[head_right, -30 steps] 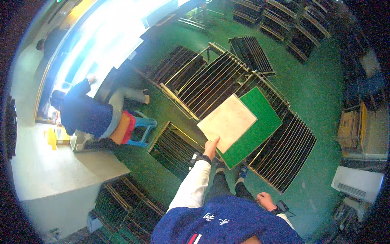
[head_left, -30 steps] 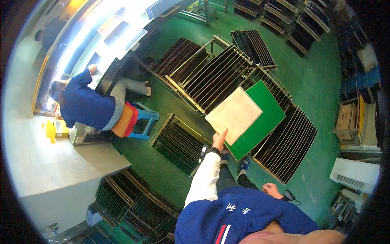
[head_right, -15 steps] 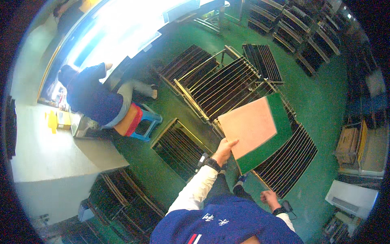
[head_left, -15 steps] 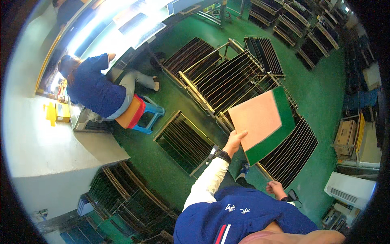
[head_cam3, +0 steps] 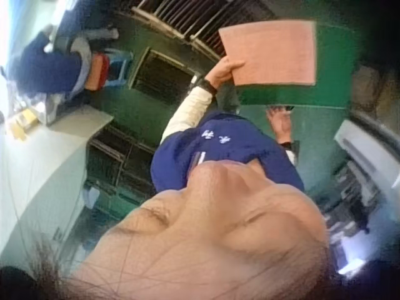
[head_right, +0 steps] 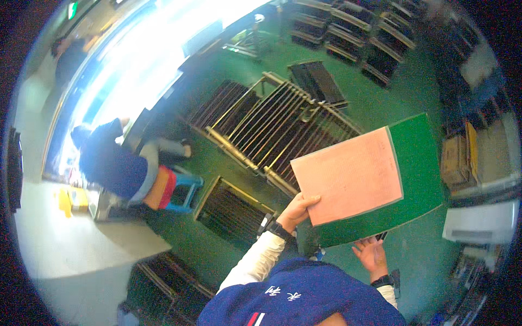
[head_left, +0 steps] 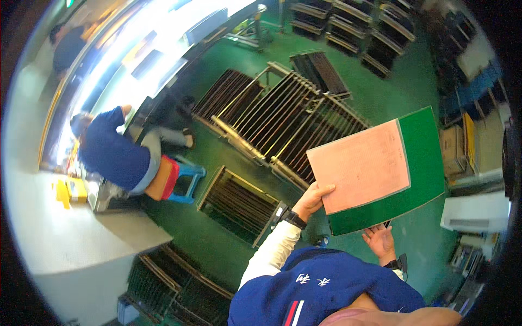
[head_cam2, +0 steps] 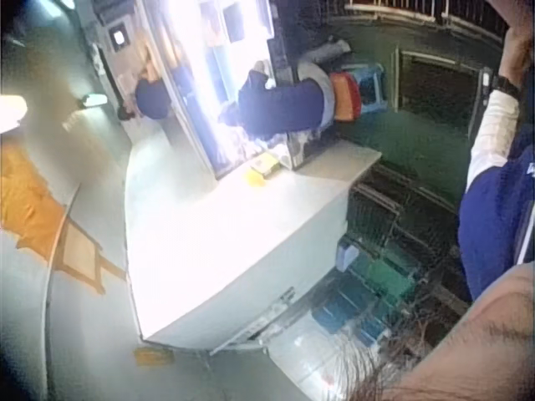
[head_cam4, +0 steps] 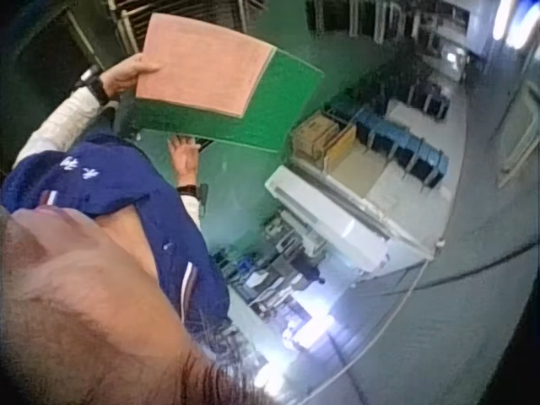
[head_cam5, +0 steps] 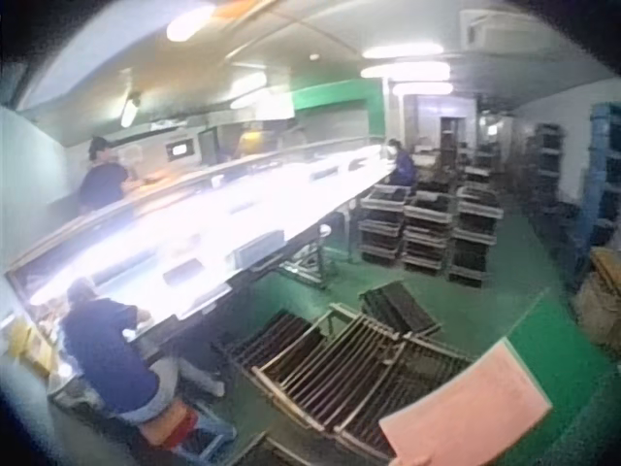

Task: Placing panels and circuit board components onto a machine for processing on a fabrication floor.

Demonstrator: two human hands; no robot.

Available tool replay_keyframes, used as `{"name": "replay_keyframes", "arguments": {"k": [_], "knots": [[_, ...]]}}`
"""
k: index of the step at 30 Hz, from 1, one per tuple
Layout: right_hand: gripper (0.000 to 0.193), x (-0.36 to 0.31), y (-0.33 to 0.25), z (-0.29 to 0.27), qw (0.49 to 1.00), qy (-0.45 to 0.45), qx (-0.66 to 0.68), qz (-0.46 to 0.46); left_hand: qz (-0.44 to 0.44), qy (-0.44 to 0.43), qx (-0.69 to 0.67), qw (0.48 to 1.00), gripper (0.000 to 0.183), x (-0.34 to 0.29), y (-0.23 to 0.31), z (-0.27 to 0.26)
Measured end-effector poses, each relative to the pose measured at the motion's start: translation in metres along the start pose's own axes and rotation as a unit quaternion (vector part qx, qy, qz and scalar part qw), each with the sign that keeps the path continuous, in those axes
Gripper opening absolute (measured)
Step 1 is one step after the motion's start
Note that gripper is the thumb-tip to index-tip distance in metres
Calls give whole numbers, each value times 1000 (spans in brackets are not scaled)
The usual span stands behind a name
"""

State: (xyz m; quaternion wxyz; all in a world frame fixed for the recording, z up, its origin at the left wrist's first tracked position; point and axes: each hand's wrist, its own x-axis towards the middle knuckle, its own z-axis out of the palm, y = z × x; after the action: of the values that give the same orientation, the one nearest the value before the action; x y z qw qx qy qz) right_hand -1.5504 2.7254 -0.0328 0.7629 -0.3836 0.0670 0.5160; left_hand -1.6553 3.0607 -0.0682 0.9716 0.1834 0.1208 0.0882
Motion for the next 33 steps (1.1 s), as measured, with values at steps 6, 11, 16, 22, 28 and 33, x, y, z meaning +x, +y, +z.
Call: {"name": "replay_keyframes", "arguments": {"k": [6, 11, 16, 22, 28, 33], "knots": [[57, -68, 41, -80, 942, 140, -189, -239, -145, -62, 129, 979, 38, 23, -53, 45], [67, -130, 92, -107, 924, 132, 257, -251, -228, -115, 340, 905, 23, 26, -98, 81], [73, -166, 121, -125, 891, 177, 373, -190, -260, -162, 352, 884, 28, 23, -179, 114], [78, -275, 149, -205, 847, 232, 402, -259, -339, -242, 397, 818, 36, 12, -351, 138], [72, -193, 224, -289, 580, -155, 730, -327, -400, -327, 408, 753, 38, 76, -403, 134], [63, -261, 189, -292, 746, 210, 470, -422, -444, -371, 425, 696, 40, 67, -508, 172]]}}
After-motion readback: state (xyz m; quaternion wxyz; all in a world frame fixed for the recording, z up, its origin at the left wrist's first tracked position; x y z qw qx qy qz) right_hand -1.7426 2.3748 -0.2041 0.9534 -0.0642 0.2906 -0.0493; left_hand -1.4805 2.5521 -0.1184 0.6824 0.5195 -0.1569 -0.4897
